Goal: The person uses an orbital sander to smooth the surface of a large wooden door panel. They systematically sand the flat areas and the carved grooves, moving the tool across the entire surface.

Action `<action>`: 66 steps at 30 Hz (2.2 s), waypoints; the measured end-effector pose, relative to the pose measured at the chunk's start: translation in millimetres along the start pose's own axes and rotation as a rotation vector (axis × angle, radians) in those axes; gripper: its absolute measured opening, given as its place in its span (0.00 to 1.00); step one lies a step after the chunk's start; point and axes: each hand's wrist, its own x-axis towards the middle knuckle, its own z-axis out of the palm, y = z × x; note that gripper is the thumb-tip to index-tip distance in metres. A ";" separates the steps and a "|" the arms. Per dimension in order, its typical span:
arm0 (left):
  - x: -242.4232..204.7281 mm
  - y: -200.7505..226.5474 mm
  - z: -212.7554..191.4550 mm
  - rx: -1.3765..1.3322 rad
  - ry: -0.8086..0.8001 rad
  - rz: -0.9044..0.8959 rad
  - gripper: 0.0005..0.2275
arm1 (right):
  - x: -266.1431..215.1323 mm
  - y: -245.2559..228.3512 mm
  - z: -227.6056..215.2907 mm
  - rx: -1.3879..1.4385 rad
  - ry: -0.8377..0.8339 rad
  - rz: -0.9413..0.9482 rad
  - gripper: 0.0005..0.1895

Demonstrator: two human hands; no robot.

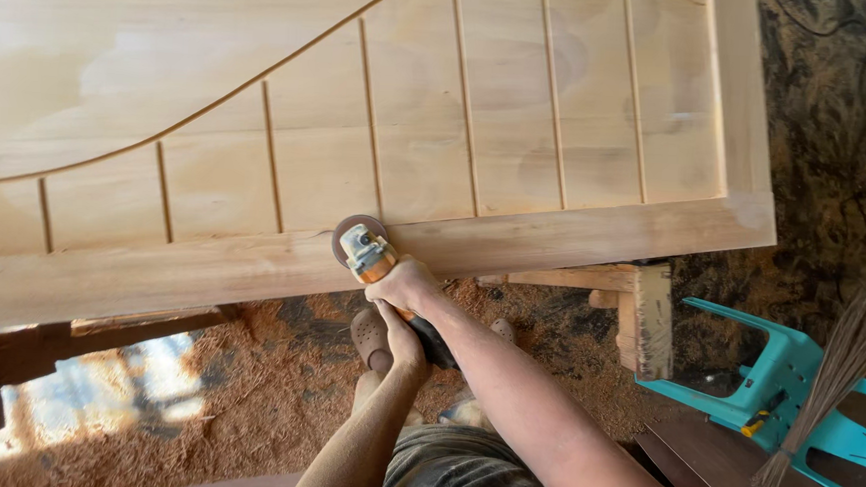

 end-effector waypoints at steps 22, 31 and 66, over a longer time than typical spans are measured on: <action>36.1 -408.1 276.0 0.759 -0.322 0.102 0.43 | -32.0 395.7 -369.7 0.497 0.305 0.157 0.18; 44.3 -445.3 328.5 0.871 -0.427 -0.022 0.43 | -47.9 435.8 -433.5 0.867 0.319 0.127 0.12; 39.9 -397.0 286.9 0.502 -0.305 0.231 0.38 | -15.6 369.4 -370.5 0.449 0.208 0.191 0.15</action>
